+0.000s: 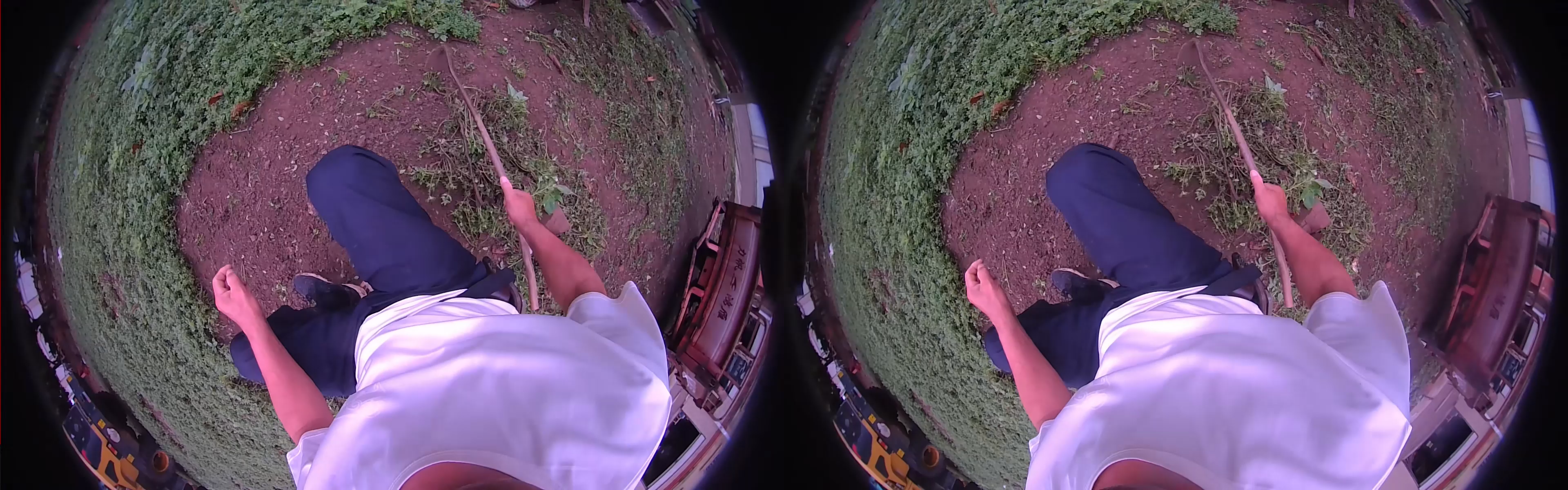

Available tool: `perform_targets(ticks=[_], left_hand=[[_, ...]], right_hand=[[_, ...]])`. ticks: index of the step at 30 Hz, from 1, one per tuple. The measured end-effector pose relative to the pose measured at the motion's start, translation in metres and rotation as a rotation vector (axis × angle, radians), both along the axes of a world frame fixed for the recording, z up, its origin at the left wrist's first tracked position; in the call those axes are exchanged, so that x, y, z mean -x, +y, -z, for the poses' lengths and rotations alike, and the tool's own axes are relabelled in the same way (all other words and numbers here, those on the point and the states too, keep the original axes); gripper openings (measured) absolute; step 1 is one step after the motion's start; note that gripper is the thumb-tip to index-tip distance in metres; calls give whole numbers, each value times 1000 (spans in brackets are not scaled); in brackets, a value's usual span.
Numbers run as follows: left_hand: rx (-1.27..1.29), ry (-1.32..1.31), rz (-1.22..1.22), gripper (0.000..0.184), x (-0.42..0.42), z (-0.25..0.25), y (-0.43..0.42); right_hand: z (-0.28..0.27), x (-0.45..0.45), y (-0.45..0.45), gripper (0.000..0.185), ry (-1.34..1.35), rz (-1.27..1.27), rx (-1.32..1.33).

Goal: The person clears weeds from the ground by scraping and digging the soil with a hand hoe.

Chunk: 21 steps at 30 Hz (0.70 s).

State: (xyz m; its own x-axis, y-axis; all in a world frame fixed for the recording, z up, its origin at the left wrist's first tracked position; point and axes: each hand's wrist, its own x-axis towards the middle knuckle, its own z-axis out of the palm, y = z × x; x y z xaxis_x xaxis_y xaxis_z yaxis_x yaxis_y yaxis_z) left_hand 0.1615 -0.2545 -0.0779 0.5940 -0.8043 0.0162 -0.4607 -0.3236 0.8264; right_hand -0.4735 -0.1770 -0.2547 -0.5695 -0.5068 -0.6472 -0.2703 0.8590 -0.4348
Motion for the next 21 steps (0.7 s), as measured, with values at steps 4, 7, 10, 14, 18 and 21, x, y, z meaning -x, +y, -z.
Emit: perform_targets(ticks=[4,7,10,14,18,21], left_hand=[[-8,-36,-8,15,6,-1,0],[-21,12,-43,16,-2,10,8],[-8,27,-34,16,-12,21,12],[8,-16,-1,16,-9,34,3],[-62,116,49,18,18,28,-25],[-1,63,130,18,32,29,-47]], right_hand=[[4,2,-93,82,227,-155,42],[-15,5,-112,88,302,-258,-102],[-25,27,-74,89,305,-265,-177],[-68,49,19,87,278,-214,-277],[-67,71,146,86,379,-145,-441],[-83,43,265,86,418,-108,-484]])
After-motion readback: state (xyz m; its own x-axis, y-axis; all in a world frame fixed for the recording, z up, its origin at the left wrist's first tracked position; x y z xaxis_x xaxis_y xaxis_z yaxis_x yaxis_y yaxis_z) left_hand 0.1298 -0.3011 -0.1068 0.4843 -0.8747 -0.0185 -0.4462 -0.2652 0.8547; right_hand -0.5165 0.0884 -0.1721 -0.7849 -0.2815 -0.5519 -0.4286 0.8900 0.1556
